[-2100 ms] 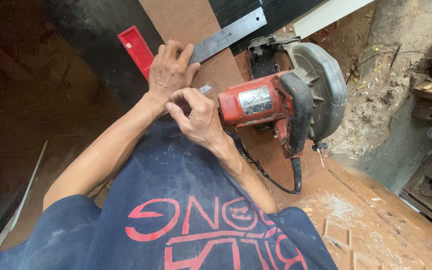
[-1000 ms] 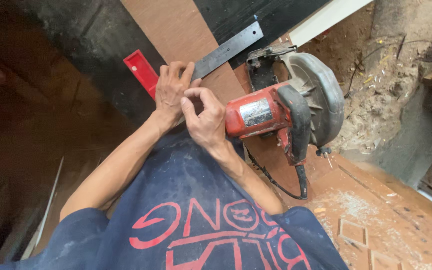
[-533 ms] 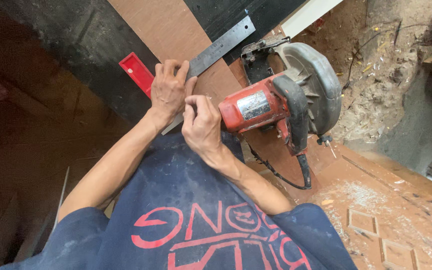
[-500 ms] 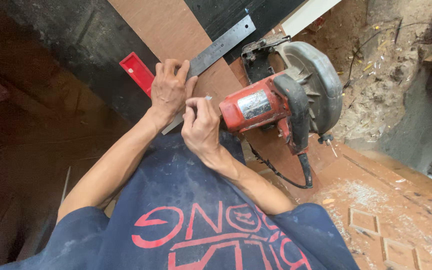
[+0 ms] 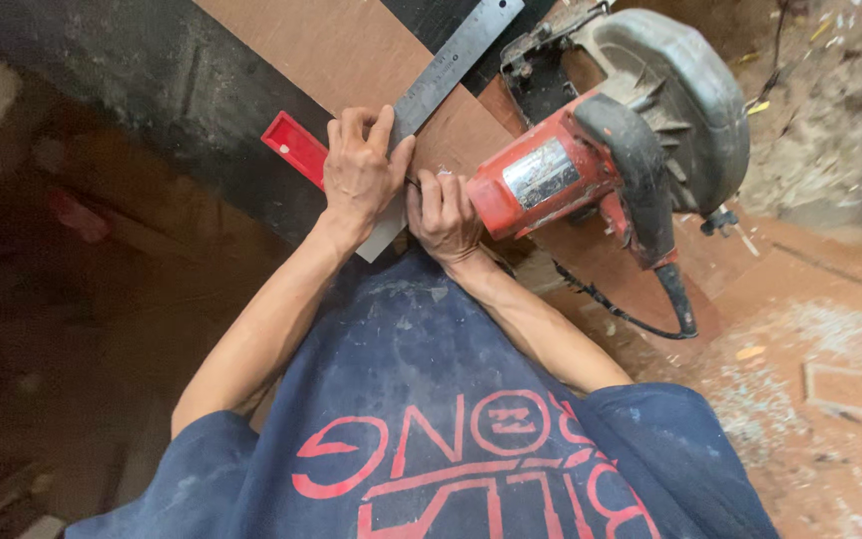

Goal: The person uses a circular saw to cut a long wooden plank on a workbench. They repeatedly measure and mark the plank with a metal ruler and a red square, then reposition the saw to make cuts along the marked lines.

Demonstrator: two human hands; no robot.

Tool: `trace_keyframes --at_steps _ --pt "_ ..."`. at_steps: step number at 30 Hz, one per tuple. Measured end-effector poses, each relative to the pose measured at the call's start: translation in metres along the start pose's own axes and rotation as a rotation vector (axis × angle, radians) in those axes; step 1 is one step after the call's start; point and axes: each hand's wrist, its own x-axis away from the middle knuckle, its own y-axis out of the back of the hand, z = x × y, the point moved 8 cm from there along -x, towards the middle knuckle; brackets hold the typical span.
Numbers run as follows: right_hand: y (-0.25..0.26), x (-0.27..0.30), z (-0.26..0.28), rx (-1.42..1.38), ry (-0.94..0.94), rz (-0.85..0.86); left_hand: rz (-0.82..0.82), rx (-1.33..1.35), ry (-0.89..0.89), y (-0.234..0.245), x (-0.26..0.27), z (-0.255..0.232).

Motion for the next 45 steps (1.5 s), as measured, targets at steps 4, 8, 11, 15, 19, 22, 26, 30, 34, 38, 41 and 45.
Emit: trace_keyframes --at_steps 4,8,11,15,19,22,26,30,34,38,41,45 --pt "0.002 0.004 -0.008 0.007 0.007 -0.057 0.007 0.008 -0.004 0.002 -0.002 -0.003" --pt "0.000 0.010 -0.016 0.004 0.059 -0.123 0.021 0.020 0.005 0.005 -0.004 -0.005" --pt "-0.006 0.015 -0.024 -0.095 0.068 -0.114 0.029 0.018 0.010 0.005 -0.005 -0.008" --pt "-0.012 0.019 -0.037 -0.236 0.030 -0.086 0.024 0.023 0.008 0.007 -0.005 -0.009" --pt "-0.011 0.019 -0.044 -0.273 0.018 -0.032 0.030 0.023 0.011 0.006 -0.005 -0.009" --pt "-0.007 0.017 -0.048 -0.275 0.010 -0.021 0.035 0.018 0.015 0.005 -0.006 -0.009" --pt "-0.004 0.016 -0.048 -0.257 0.018 -0.015 0.021 -0.005 0.017 0.007 -0.006 -0.010" --pt "-0.008 0.018 -0.051 -0.271 0.010 -0.004 0.026 0.006 0.024 0.007 -0.007 -0.010" --pt "-0.012 0.021 -0.052 -0.280 0.020 -0.005 0.032 0.018 0.029 0.004 -0.005 -0.008" --pt "-0.011 0.022 -0.051 -0.265 0.027 -0.018 0.020 0.011 0.008 0.005 -0.005 -0.009" --pt "-0.011 0.021 -0.051 -0.278 0.019 -0.020 0.027 0.008 0.021 0.004 -0.005 -0.008" --pt "-0.009 0.020 -0.051 -0.251 0.008 -0.041 0.023 -0.009 0.011 0.004 -0.005 -0.009"
